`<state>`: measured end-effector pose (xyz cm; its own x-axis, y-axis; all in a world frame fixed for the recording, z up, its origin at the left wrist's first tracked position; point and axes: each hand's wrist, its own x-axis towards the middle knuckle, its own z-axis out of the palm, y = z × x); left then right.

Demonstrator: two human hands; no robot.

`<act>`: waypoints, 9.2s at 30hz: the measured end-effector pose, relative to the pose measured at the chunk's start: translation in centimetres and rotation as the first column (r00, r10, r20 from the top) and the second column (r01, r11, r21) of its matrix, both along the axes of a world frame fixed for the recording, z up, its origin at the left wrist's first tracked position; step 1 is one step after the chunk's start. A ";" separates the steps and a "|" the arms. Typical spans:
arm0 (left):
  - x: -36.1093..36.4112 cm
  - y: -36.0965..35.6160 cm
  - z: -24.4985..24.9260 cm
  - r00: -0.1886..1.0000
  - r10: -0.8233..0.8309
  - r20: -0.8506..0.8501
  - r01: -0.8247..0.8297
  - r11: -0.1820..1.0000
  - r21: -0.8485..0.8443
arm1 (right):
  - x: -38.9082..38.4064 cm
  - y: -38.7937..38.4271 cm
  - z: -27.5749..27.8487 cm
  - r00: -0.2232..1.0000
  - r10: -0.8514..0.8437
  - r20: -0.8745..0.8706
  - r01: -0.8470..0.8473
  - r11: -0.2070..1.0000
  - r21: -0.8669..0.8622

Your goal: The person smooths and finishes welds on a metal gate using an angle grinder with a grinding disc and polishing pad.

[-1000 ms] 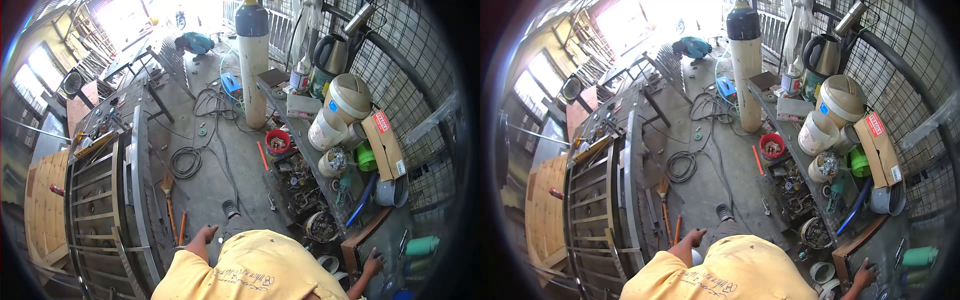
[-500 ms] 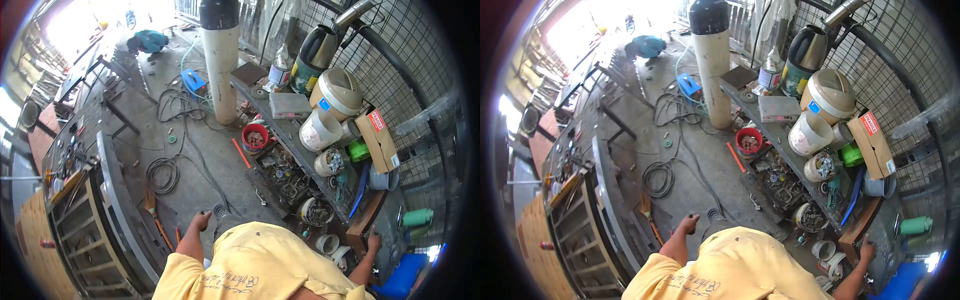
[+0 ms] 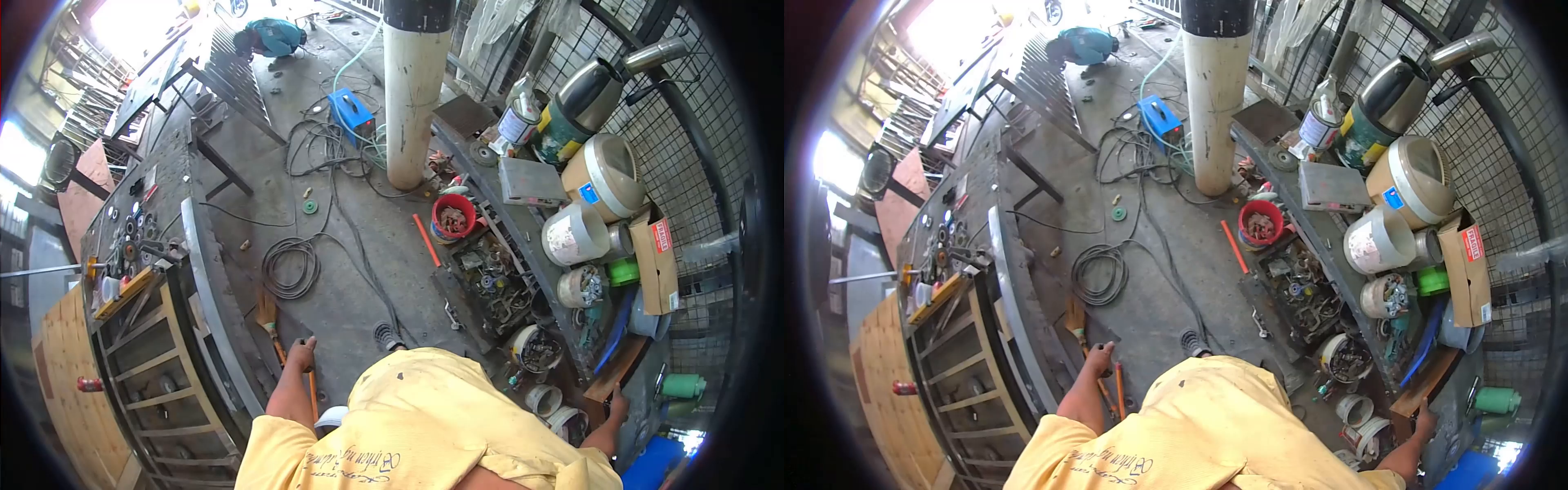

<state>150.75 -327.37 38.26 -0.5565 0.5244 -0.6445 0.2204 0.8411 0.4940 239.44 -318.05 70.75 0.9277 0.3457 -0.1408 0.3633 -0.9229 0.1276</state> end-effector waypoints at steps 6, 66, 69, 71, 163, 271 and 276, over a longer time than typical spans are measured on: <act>4.4 0.7 2.5 0.994 0.019 0.110 -0.013 0.998 -0.056 | -3.6 1.5 -1.1 0.978 -0.073 0.193 0.079 0.997 -0.022; -31.3 27.8 6.3 0.983 0.141 0.113 -0.134 0.989 -0.066 | -79.8 47.1 -29.4 0.153 0.533 -0.832 -0.763 0.599 0.243; -30.3 22.8 1.3 0.972 0.107 0.208 -0.081 0.988 -0.128 | -80.2 46.5 -29.2 0.194 0.526 -0.828 -0.762 0.612 0.210; -29.7 23.1 6.6 0.971 0.087 0.223 -0.040 0.978 -0.207 | -80.1 45.9 -29.5 0.228 0.517 -0.825 -0.759 0.626 0.182; -135.6 238.0 -8.9 0.729 -0.683 0.046 0.679 0.712 -0.180 | -160.0 228.2 -43.2 0.565 -0.212 -0.797 0.419 0.906 0.056; -140.1 318.6 -29.0 -0.705 -0.707 -0.063 0.546 -0.597 0.587 | -220.3 287.2 -46.2 0.903 -0.189 0.385 -0.391 0.004 0.920; -144.3 316.2 -27.4 -0.743 -0.576 -0.339 0.283 -0.731 0.620 | -226.3 280.1 -44.7 0.779 -0.355 0.517 -0.604 -0.205 0.770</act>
<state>6.48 -11.12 10.89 0.9527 -0.2981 0.0585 -0.2247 -0.5617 0.7962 13.12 -37.99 26.10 0.5376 -0.2713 0.7983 0.8192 -0.0563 -0.5708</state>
